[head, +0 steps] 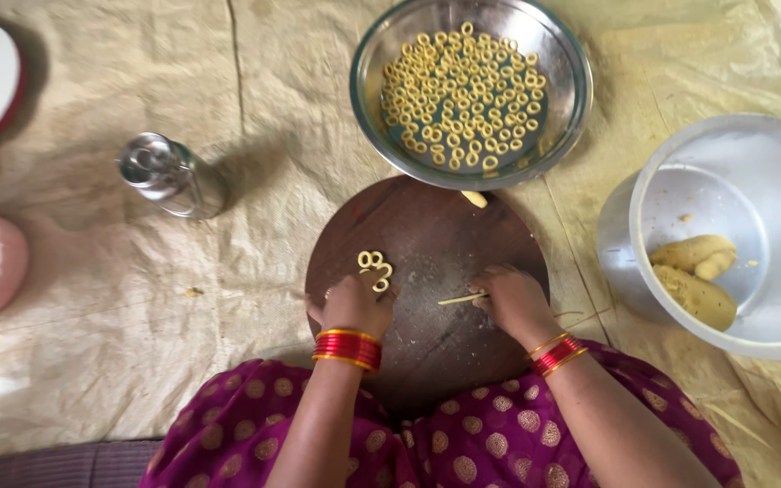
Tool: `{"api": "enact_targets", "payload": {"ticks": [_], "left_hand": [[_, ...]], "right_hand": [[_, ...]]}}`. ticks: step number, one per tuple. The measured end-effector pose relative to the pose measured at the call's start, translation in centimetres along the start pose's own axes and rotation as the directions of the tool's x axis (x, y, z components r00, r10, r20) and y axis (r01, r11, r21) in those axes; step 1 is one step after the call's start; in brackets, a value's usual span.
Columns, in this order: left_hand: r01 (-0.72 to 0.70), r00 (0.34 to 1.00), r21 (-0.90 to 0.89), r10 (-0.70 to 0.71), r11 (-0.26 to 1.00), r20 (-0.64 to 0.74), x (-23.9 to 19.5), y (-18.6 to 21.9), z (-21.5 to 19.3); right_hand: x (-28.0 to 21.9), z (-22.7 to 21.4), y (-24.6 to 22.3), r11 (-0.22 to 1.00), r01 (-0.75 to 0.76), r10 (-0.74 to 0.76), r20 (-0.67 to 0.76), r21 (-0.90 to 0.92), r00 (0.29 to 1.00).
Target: The person rolls small pieces of dough into thin ropes on a wooden board and then joins the ends to form small rings. The finished rings are placed into a large metal tray nearby.
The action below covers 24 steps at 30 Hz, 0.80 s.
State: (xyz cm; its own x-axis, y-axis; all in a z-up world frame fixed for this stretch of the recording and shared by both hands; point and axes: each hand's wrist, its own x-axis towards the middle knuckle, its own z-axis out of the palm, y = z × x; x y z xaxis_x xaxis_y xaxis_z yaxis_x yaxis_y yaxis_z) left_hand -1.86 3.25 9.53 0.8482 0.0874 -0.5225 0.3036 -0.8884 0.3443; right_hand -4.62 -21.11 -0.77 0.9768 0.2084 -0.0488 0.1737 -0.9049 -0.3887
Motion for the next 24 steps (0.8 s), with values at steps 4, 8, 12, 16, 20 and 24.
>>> {"api": "enact_targets", "payload": {"ticks": [4,8,12,16,20,24], "left_hand": [[-0.183,0.978,-0.078,0.174,0.980,-0.111,-1.9,-1.0,-0.9],[-0.260,0.965,-0.216,0.252,0.941,-0.068,-2.3,-3.2,1.1],[-0.272,0.961,-0.581,0.245,0.767,-0.127,-0.3,-4.3,4.7],[0.081,0.933,-0.817,0.244,0.571,0.263,2.1,-4.2,7.2],[0.284,0.842,-0.864,0.323,0.417,0.432,2.8,-3.3,6.3],[0.290,0.812,-0.889,0.400,0.355,0.425,2.3,-3.0,5.4]], "right_hand": [[0.0,-0.3,-0.3,0.997,-0.045,0.043,0.041,0.068,0.998],[-0.3,-2.2,-1.7,0.891,-0.244,0.154,0.252,0.382,0.955],[0.4,-5.2,-4.5,0.739,-0.186,0.014,0.261,0.647,0.965],[0.7,-7.5,-5.9,0.741,-0.121,-0.059,0.243,0.661,0.968],[1.5,-8.2,-5.9,0.640,-0.078,-0.033,0.129,0.765,0.991],[1.9,-7.1,-4.5,0.549,-0.232,0.117,0.201,0.803,0.973]]}}
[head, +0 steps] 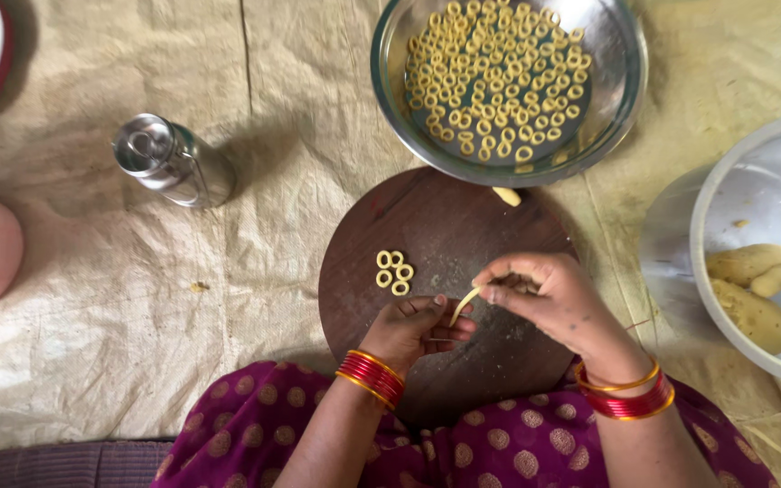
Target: The person rolls small pieces of dough into thin ropes on a wooden board and then joins the ends to form small rings. The finished rings are placed into a large metal tray nearby.
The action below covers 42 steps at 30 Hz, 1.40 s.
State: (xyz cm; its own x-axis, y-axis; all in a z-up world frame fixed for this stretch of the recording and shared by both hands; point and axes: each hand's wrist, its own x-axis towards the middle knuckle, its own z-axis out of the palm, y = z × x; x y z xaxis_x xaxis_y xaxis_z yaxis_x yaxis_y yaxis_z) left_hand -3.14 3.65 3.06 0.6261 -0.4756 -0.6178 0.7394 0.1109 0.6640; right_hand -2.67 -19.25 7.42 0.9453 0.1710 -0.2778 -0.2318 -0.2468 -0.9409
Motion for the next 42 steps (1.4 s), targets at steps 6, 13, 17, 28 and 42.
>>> {"api": "enact_targets", "payload": {"ticks": [6,13,17,28,42], "left_hand": [[0.043,0.998,-0.024,-0.041,0.999,0.056,0.1,0.2,0.9],[0.028,0.998,-0.039,-0.026,0.999,0.050,0.9,-0.7,1.1],[0.061,0.998,-0.059,-0.059,0.996,0.025,0.8,-0.9,1.2],[-0.014,0.998,-0.024,0.015,1.000,0.065,0.3,-0.5,1.4],[-0.065,0.994,-0.040,0.061,0.997,-0.088,-0.2,0.7,0.8]], "right_hand": [[0.9,-0.5,1.6,0.980,-0.040,0.037,0.015,0.193,0.999],[0.8,-0.7,2.7,0.966,-0.059,0.057,0.016,0.250,0.998],[0.9,-0.7,2.6,0.963,-0.066,0.069,-0.002,0.261,0.998],[0.9,-0.3,2.9,0.942,-0.008,0.012,-0.012,0.336,1.000],[0.5,1.1,2.7,0.990,-0.025,0.034,-0.060,0.139,0.998]]}}
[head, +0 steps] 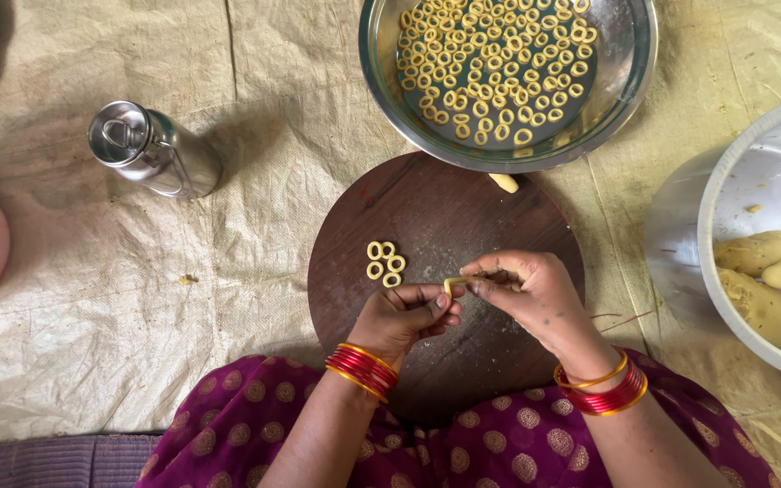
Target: The person rolls small pieces of dough into thin ropes on a wooden board and then joins the ends to form small rings. The finished rings are placed into a large metal tray nearby.
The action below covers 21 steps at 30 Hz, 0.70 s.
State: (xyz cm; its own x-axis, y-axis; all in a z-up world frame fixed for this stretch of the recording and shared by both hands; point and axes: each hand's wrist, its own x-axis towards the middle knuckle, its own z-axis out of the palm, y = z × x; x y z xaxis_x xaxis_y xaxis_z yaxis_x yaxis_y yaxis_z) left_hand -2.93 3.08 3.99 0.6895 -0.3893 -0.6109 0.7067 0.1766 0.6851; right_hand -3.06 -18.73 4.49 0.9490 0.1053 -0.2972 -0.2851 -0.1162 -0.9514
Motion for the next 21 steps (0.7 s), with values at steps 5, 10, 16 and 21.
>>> {"api": "enact_targets", "payload": {"ticks": [5,10,16,21], "left_hand": [[-0.026,0.999,-0.012,0.025,1.000,-0.032,0.0,0.1,-0.1],[-0.027,0.996,0.008,0.027,1.000,-0.079,0.3,-0.1,0.0],[-0.045,0.994,-0.002,0.045,0.999,-0.099,0.2,-0.5,0.1],[-0.089,0.992,-0.011,0.087,0.996,-0.096,0.2,-0.7,0.3]], "right_hand": [[-0.6,0.8,-0.3,0.998,0.050,-0.050,-0.012,-0.025,0.999],[-1.3,1.6,-0.1,0.996,0.080,-0.081,-0.057,-0.026,0.995],[-1.7,2.1,0.5,0.974,0.026,-0.025,-0.005,0.223,1.000],[-1.9,2.1,0.8,0.902,-0.097,0.082,0.053,0.420,0.995]]}}
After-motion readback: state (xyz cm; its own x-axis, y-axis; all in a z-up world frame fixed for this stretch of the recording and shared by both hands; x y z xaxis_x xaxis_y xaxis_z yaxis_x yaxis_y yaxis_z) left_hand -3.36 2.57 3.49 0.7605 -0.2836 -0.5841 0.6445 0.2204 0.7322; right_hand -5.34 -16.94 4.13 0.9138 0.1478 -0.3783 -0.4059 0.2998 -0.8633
